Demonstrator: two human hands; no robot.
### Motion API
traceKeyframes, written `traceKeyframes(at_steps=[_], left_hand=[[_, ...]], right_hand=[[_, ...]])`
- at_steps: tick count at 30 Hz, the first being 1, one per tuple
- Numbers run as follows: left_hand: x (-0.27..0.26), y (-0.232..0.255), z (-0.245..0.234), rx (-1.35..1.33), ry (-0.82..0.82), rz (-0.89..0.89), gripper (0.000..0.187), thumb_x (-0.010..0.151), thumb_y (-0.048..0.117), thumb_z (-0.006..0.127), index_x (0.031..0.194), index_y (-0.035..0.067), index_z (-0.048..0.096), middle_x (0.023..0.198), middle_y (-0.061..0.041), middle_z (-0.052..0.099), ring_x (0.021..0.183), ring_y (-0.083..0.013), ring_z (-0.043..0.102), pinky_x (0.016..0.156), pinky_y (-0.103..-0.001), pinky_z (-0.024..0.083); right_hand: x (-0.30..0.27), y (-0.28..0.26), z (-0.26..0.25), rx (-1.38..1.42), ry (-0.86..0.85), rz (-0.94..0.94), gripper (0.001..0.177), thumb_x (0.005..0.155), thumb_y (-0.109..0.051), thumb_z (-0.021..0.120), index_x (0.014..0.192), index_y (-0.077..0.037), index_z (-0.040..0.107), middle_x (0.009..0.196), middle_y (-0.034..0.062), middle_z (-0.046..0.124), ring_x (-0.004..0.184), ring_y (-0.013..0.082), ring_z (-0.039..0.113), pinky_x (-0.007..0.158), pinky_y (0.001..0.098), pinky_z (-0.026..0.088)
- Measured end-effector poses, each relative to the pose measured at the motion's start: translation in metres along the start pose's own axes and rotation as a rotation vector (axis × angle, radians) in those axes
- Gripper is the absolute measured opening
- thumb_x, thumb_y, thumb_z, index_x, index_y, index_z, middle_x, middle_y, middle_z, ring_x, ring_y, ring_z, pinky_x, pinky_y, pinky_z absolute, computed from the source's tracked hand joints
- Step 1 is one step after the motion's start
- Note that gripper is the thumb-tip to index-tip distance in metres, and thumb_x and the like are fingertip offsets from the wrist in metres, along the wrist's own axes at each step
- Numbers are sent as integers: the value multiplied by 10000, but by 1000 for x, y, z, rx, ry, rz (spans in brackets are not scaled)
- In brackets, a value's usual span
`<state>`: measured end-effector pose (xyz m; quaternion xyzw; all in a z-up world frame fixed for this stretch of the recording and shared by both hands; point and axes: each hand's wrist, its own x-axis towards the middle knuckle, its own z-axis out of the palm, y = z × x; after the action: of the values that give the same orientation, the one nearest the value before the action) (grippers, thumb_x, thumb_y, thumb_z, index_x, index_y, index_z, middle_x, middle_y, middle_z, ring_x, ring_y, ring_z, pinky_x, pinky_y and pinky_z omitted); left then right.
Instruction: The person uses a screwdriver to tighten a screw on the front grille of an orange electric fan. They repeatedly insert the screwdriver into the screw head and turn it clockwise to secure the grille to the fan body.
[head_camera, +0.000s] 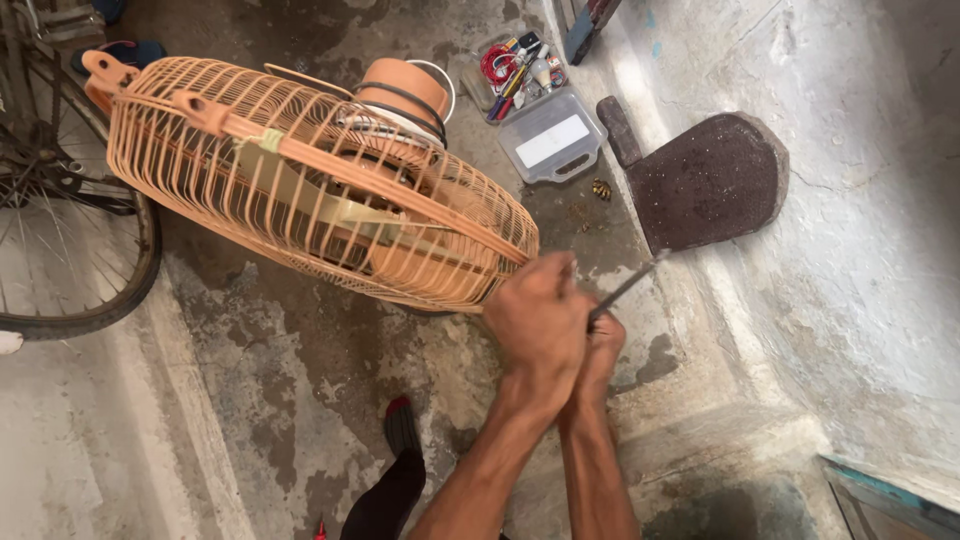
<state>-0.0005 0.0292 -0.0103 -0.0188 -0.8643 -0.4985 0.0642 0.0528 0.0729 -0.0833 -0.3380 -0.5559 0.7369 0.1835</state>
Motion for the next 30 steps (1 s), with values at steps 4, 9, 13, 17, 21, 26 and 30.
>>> traceKeyframes(at_steps=[4,9,13,17,21,26,30], left_hand=[[13,27,27,279,-412,35,251,947,-69,542,1039,23,757,775,-107,717,571,-187,684,416,-325,523],[1,42,27,94,-191,227,144,935,-23,625,998,21,746,889,-84,748,645,-180,677,513,-308,524],[-45,26,-4,-265,61,63,163,955,82,669,1092,53,751,990,-73,767,679,-108,695,508,-241,552],[-51,2,-11,-562,53,-513,217,881,138,750,1073,38,746,912,-71,788,577,-67,621,500,-220,502],[-39,-6,-1,-955,-62,-922,247,907,192,757,1083,23,726,916,-62,711,639,-82,585,514,-226,478],[-26,-13,2,-1314,-78,-1125,219,886,190,748,1063,65,716,943,-30,728,712,-100,581,597,-271,516],[-23,-28,12,-1328,-71,-1133,160,893,138,747,1030,69,704,925,-28,714,727,-100,584,637,-280,513]], right_hand=[[-18,-8,0,48,-43,41,101,933,-54,639,977,-31,726,829,42,726,597,93,618,478,232,506],[-15,-35,-8,-55,-144,34,130,930,-85,645,1013,-44,736,863,41,741,583,79,596,460,226,485],[8,-49,-24,-256,-151,38,158,928,-110,651,1043,-55,744,890,41,753,571,68,579,445,220,468],[28,-61,-35,-327,-112,86,225,870,-118,746,1088,-67,775,948,77,798,499,66,528,407,226,415],[49,-80,-27,-463,-291,-48,291,828,-123,782,1113,-68,763,897,54,784,454,43,495,368,224,364],[66,-95,-9,-552,-482,-36,228,880,-122,788,1090,-34,798,714,55,735,490,32,524,421,207,353],[69,-92,-5,-556,-492,-55,158,901,-125,762,1018,-21,780,673,0,667,502,48,473,433,226,332]])
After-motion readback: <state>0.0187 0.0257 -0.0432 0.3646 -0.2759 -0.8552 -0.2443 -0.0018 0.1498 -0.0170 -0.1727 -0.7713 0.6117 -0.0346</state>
